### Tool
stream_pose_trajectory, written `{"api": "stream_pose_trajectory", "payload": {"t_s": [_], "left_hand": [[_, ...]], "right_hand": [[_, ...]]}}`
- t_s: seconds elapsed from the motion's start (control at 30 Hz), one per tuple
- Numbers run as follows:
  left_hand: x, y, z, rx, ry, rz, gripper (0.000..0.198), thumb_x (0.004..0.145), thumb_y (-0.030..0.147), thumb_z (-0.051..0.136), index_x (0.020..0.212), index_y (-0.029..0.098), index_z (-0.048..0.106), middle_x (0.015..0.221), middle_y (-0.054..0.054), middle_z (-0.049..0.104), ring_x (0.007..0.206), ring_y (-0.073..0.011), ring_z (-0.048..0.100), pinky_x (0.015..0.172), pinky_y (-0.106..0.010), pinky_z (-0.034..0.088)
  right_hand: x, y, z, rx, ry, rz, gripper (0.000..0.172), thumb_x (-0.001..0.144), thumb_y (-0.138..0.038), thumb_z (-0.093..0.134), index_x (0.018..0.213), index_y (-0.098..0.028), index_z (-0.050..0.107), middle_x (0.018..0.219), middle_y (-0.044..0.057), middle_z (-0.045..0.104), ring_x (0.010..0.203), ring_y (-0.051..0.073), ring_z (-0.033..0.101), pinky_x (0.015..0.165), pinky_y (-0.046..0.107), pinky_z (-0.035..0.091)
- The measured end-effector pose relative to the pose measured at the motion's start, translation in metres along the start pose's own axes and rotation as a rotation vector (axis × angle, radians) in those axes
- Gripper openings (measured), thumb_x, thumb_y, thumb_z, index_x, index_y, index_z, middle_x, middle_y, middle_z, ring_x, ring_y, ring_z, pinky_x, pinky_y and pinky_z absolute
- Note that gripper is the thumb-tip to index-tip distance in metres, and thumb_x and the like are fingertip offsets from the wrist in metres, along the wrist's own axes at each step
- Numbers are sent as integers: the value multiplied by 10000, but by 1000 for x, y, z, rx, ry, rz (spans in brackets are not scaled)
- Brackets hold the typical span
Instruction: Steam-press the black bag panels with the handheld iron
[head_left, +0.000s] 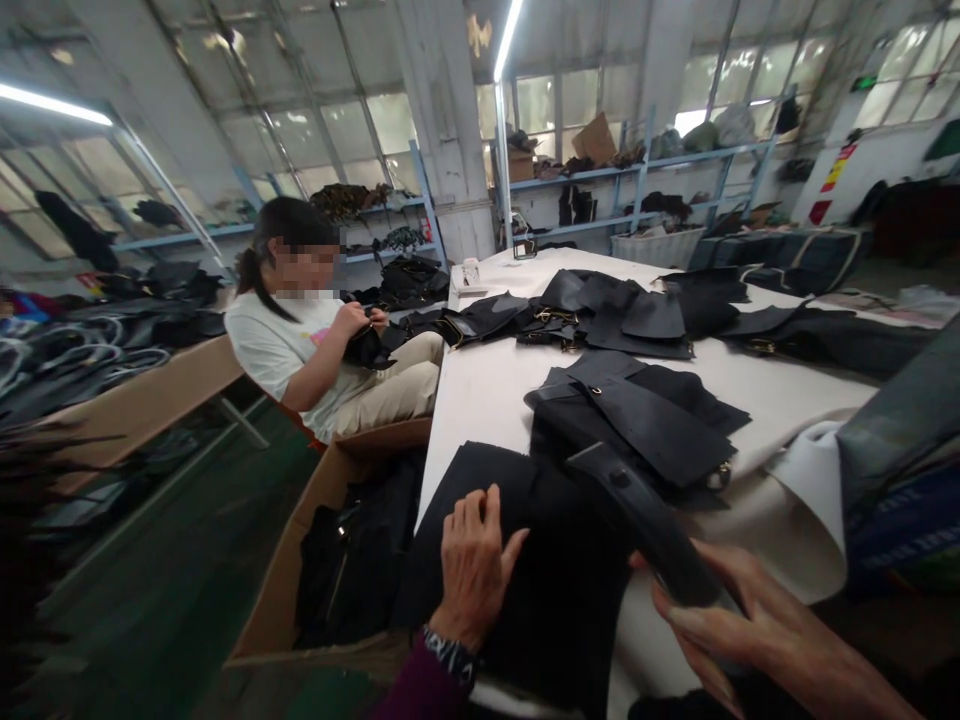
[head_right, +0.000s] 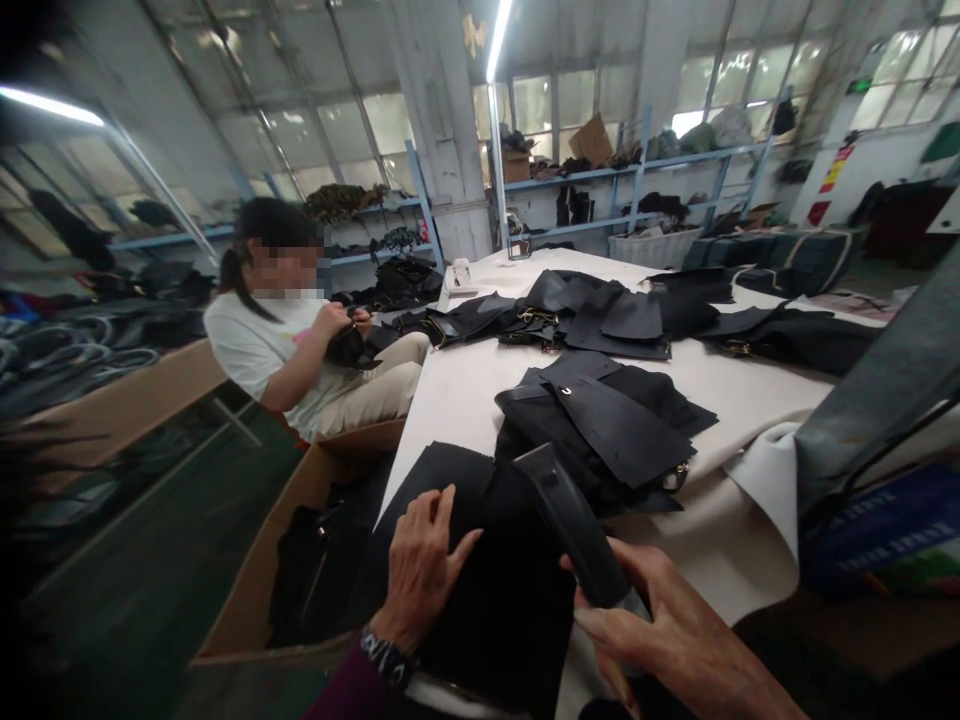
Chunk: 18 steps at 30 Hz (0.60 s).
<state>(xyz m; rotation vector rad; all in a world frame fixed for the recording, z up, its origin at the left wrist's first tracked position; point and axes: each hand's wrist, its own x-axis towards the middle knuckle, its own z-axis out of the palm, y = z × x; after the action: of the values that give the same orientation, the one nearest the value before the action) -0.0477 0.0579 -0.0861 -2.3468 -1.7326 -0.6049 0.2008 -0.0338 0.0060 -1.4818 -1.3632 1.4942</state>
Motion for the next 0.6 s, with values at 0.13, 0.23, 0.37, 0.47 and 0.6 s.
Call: {"api": "stream_pose_trajectory", "payload": {"t_s": [0.13, 0.23, 0.37, 0.47, 0.6], "left_hand": [[10, 10, 6, 16, -6, 33, 575, 814, 485, 542, 1202, 60, 526, 1107, -181, 547, 988, -312, 497, 822, -450, 437], [2, 9, 16, 11, 79, 56, 508, 838, 404, 546, 1190, 39, 530, 1118, -183, 541, 1051, -311, 479, 882, -449, 427], [-5, 7, 28, 8, 205, 78, 303, 872, 212, 494, 1107, 47, 589, 1050, -171, 575, 1024, -286, 511, 881, -422, 439], [1, 6, 26, -110, 184, 20, 287, 865, 137, 440, 1078, 67, 620, 950, -151, 603, 919, -271, 545, 815, -420, 451], [21, -4, 8, -547, 100, -235, 283, 869, 181, 406, 932, 98, 668, 769, -94, 601, 725, -221, 562, 696, -379, 460]], "right_hand": [[-4, 0, 0, -1, 135, 34, 571, 714, -509, 637, 1182, -189, 567, 654, 5, 631, 475, 175, 572, 451, 269, 465], [-3, 1, 2, 31, 96, 43, 580, 717, -487, 629, 1202, -178, 551, 643, -12, 603, 412, 137, 517, 416, 262, 438], [1, 1, 6, 51, 51, 92, 544, 731, -434, 626, 1204, -186, 524, 646, -30, 585, 422, 111, 500, 398, 221, 396], [1, 3, 7, 37, 39, 107, 575, 749, -412, 618, 1256, -177, 483, 480, -79, 493, 403, 120, 474, 398, 212, 373], [-4, 4, 6, 33, 54, 121, 586, 734, -437, 614, 1259, -204, 498, 466, -71, 496, 396, 134, 470, 396, 227, 377]]}}
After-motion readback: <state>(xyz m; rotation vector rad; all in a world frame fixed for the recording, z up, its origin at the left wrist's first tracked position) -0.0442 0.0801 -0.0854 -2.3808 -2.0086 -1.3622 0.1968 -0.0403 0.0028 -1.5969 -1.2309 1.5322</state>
